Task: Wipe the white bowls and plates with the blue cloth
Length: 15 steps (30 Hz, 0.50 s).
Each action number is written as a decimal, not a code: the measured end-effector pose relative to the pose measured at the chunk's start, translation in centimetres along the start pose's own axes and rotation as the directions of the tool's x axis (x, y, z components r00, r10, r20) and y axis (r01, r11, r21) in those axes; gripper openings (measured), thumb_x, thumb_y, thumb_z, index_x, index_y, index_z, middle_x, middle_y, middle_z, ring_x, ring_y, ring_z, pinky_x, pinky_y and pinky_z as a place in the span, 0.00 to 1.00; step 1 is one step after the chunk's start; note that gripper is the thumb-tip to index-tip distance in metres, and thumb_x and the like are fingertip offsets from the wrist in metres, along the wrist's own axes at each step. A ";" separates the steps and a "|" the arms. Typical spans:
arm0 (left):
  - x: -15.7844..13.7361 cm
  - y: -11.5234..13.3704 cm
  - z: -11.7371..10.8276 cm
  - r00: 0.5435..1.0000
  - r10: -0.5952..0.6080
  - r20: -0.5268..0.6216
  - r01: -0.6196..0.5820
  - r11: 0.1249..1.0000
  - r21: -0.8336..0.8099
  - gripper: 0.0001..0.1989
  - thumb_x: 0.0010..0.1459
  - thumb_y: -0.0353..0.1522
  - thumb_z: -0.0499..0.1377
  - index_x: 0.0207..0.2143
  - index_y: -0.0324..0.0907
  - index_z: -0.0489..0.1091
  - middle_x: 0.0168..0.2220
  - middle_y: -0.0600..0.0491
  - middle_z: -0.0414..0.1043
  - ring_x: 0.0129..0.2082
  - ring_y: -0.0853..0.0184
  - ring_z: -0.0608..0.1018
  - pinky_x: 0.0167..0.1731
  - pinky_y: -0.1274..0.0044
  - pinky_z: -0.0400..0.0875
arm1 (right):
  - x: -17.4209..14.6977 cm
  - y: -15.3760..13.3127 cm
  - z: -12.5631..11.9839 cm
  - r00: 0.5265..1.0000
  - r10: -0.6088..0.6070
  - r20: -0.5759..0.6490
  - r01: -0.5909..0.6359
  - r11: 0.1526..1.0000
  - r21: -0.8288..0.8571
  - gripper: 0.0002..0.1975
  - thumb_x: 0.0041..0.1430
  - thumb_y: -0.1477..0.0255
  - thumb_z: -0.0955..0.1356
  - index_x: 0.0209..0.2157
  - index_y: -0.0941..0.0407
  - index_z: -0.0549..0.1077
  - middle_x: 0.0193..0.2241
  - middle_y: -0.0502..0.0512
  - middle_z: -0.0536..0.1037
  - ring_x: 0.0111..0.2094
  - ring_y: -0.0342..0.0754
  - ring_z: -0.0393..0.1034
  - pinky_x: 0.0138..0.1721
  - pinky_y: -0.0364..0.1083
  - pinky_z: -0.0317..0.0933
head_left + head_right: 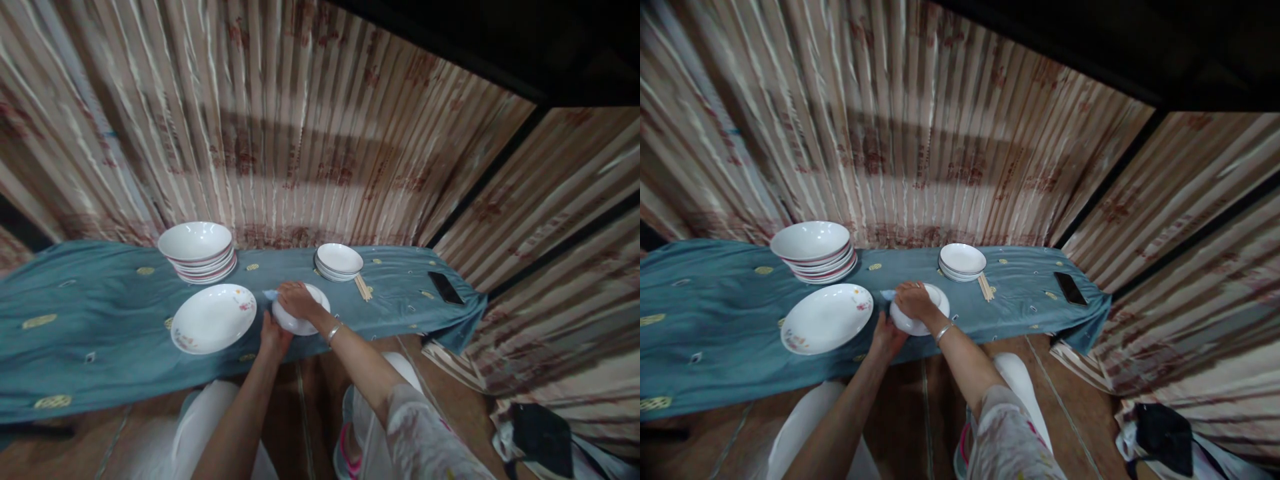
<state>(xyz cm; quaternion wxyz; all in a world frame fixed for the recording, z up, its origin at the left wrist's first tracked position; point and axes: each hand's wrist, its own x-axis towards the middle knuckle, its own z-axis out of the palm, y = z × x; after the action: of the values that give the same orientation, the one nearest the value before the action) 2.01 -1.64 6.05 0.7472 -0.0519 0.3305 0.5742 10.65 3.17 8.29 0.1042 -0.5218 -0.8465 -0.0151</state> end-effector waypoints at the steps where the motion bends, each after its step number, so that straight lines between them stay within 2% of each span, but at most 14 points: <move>1: -0.1 0.0 0.1 1.000 0.014 -0.017 -0.014 1.000 0.008 0.21 0.68 0.37 0.42 0.51 0.38 0.68 0.46 0.43 0.76 0.52 0.61 0.75 0.48 0.72 0.72 | 0.1 0.4 0.1 1.000 0.029 -0.003 -0.029 1.000 0.003 0.13 0.66 0.74 0.58 0.45 0.59 0.72 0.46 0.60 0.76 0.50 0.52 0.67 0.55 0.53 0.55; 4: -0.4 -0.1 0.4 0.999 0.039 -0.036 -0.038 0.999 0.031 0.20 0.67 0.34 0.43 0.51 0.37 0.69 0.48 0.43 0.75 0.55 0.61 0.73 0.48 0.74 0.72 | 0.2 1.6 0.4 0.997 0.080 -0.003 -0.080 0.997 0.011 0.15 0.67 0.74 0.57 0.46 0.61 0.71 0.46 0.64 0.76 0.50 0.53 0.69 0.54 0.53 0.58; 9: -0.6 0.0 0.5 0.999 0.041 -0.031 -0.039 0.998 0.058 0.21 0.68 0.35 0.42 0.53 0.37 0.67 0.50 0.42 0.74 0.57 0.60 0.71 0.51 0.71 0.71 | -0.6 3.7 0.7 0.986 0.166 -0.009 -0.166 0.986 0.020 0.16 0.67 0.73 0.57 0.49 0.64 0.70 0.48 0.68 0.76 0.50 0.53 0.70 0.52 0.51 0.62; 15: -0.7 -0.1 0.6 0.997 0.054 -0.047 -0.049 0.993 0.107 0.18 0.66 0.32 0.47 0.54 0.38 0.67 0.50 0.45 0.75 0.56 0.61 0.72 0.51 0.71 0.71 | -2.4 4.9 0.8 0.975 0.220 -0.026 -0.219 0.975 0.030 0.18 0.64 0.76 0.60 0.53 0.65 0.68 0.53 0.68 0.73 0.57 0.51 0.66 0.58 0.49 0.58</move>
<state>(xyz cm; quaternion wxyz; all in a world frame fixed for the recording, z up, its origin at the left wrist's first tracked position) 2.25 -1.95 6.83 0.7253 -0.0181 0.3804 0.5734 15.91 3.39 6.62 0.1246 -0.6103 -0.7823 0.0000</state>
